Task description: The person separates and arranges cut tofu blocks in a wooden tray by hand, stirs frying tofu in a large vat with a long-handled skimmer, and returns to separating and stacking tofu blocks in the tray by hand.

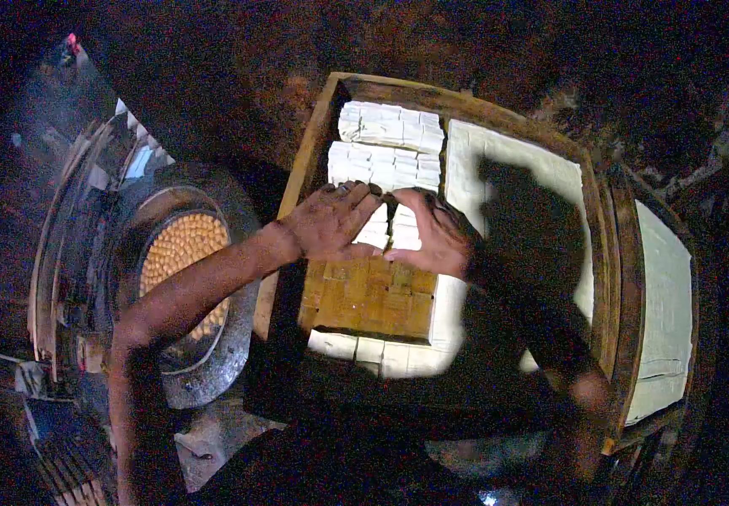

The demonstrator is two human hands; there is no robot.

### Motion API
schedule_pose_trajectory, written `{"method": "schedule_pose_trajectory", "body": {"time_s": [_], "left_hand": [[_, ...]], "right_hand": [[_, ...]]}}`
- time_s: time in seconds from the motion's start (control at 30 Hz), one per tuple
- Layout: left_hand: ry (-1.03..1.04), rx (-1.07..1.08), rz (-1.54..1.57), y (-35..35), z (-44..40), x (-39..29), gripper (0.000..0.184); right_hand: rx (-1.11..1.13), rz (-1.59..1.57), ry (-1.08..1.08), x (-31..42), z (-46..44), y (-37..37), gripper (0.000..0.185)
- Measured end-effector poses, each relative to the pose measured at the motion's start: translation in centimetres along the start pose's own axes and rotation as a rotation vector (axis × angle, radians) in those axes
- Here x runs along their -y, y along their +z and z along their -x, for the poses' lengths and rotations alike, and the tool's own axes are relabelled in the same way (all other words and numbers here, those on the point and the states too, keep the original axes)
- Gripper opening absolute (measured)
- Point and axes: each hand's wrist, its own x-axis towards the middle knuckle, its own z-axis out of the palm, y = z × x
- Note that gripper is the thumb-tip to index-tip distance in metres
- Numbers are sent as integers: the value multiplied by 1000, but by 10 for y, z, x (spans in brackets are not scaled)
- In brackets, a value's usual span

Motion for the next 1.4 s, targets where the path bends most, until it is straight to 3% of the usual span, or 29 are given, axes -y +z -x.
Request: {"method": "schedule_pose_trajectory", "body": {"time_s": [0.07,0.2,0.27,0.3,0.4,0.47,0.5,0.63,0.9,1.2,1.27,1.3,1.4], "left_hand": [[-15,-18,-11,3,0,-3,75],[-39,41,-18,1,0,-7,81],[-44,-24,-26,-1,1,-10,84],[-41,5,-25,-13,-1,-15,85],[-19,-16,-50,-22,-8,-24,95],[-23,-19,-36,-20,-16,-33,84],[-18,-31,-30,-16,-20,-35,80],[-1,132,7,-15,-35,-32,76],[17,-25,180,3,-33,-22,71],[-14,27,126,-43,1,-4,97],[-55,10,4,-48,17,10,95],[-83,84,-61,-47,19,16,96],[-62,193,-72,-42,15,20,97]], "right_hand": [[27,-194,102,7,-1,-3,96],[-10,15,-12,13,-5,-3,99],[194,-273,299,0,4,2,107],[193,-271,294,-9,12,3,107],[109,-295,227,-44,40,20,115],[-174,-335,152,-76,52,55,113],[-178,-329,152,-91,57,71,113],[-129,-228,190,-78,36,52,109],[-69,-193,195,-61,38,31,101],[-137,-19,106,-34,38,26,93],[0,208,53,-12,33,6,91],[216,394,56,4,26,-14,96],[79,263,-33,56,-16,-30,98]]}}
